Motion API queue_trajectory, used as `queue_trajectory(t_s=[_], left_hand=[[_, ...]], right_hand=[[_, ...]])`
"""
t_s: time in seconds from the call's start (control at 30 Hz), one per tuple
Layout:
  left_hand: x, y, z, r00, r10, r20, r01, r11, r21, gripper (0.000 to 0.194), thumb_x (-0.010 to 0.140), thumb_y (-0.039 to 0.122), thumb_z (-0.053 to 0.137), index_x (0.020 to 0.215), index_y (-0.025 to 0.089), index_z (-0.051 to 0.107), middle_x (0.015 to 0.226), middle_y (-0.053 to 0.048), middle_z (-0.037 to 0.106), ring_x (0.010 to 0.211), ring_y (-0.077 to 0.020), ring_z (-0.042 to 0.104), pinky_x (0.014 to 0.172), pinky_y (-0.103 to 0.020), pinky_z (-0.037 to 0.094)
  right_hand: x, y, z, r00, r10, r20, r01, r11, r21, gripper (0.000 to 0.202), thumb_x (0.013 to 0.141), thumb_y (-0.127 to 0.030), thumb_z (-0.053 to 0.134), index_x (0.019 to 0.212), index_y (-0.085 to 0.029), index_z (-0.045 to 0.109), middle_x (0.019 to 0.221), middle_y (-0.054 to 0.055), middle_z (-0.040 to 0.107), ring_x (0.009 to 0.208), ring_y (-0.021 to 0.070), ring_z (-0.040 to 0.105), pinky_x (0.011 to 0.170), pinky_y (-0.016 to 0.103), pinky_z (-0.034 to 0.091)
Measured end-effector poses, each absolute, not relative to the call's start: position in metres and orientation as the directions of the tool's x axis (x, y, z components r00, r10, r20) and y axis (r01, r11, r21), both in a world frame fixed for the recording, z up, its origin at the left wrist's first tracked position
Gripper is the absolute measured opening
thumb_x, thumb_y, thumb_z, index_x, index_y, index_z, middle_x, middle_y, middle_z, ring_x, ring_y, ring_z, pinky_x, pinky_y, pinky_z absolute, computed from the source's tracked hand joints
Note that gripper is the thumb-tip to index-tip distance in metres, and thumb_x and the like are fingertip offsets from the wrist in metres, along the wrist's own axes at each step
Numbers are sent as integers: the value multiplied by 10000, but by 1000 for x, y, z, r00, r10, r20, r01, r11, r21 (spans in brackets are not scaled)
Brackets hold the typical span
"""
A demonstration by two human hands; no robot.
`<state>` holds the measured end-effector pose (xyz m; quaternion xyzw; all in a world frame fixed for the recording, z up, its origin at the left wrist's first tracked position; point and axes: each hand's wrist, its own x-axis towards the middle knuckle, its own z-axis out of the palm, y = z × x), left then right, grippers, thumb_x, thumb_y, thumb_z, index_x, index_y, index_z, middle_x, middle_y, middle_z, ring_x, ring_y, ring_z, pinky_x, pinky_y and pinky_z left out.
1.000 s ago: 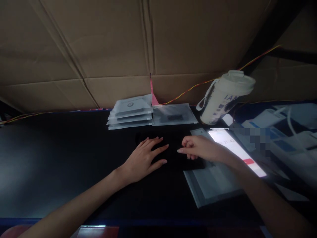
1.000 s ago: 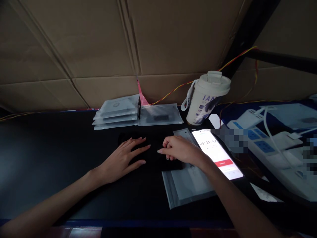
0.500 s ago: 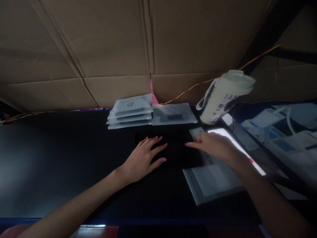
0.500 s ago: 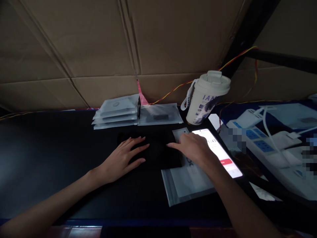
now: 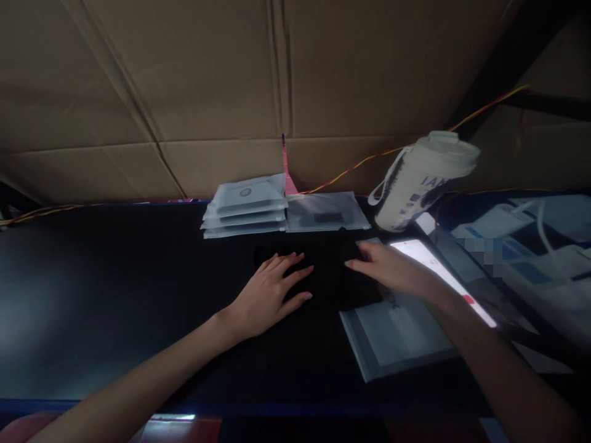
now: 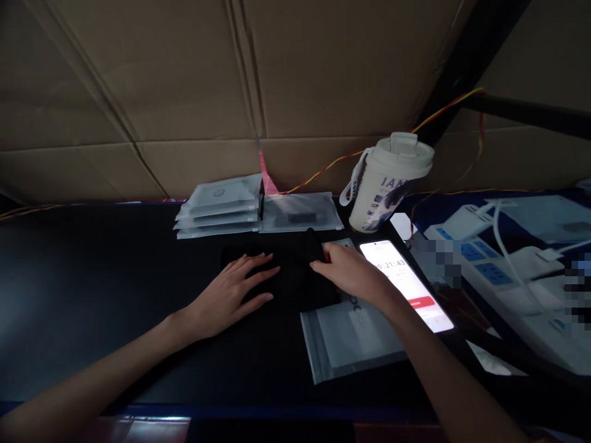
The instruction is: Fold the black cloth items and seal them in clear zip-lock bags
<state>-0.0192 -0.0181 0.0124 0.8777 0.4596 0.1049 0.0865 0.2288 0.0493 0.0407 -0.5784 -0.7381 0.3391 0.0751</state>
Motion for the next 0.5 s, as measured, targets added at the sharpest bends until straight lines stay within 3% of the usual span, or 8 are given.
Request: queue_trajectory(t_s=[0.13, 0.3, 0.4, 0.5], left_hand=[[-20, -18, 11, 556, 823, 114, 785, -565, 255, 475, 957, 479, 377, 1360, 239, 454, 1456, -102, 409, 1364, -252, 334, 1110, -486, 261], [-20, -17, 10, 543, 828, 140, 754, -554, 351, 455, 942, 464, 430, 1346, 256, 468, 1456, -85, 414, 1359, -257, 338, 1113, -493, 241], [-22, -14, 9, 442, 879, 177, 662, -453, 597, 387, 939, 440, 449, 1266, 258, 546, 1391, -59, 494, 1297, -242, 426, 1100, -449, 280], [-27, -5, 7, 112, 977, 182, 382, -211, 899, 350, 940, 444, 430, 1116, 216, 628, 1228, -57, 613, 1182, -238, 531, 1035, -408, 370]], right_hand=[[229, 50, 40, -284, 933, -219, 781, 92, -618, 235, 778, -417, 610, 771, -206, 508, 707, 1, 597, 622, 150, 567, 527, 247, 385], [225, 43, 46, -284, 950, -132, 671, 98, -735, 356, 751, -446, 650, 979, -223, 492, 808, 12, 629, 713, 181, 613, 612, 288, 453], [210, 34, 64, -306, 951, -38, 602, 162, -782, 438, 763, -441, 642, 1106, -235, 462, 875, 23, 647, 784, 196, 635, 673, 312, 483], [180, 23, 80, -348, 935, 64, 564, 264, -782, 455, 783, -393, 629, 1162, -226, 442, 895, 25, 653, 807, 194, 643, 708, 321, 496]])
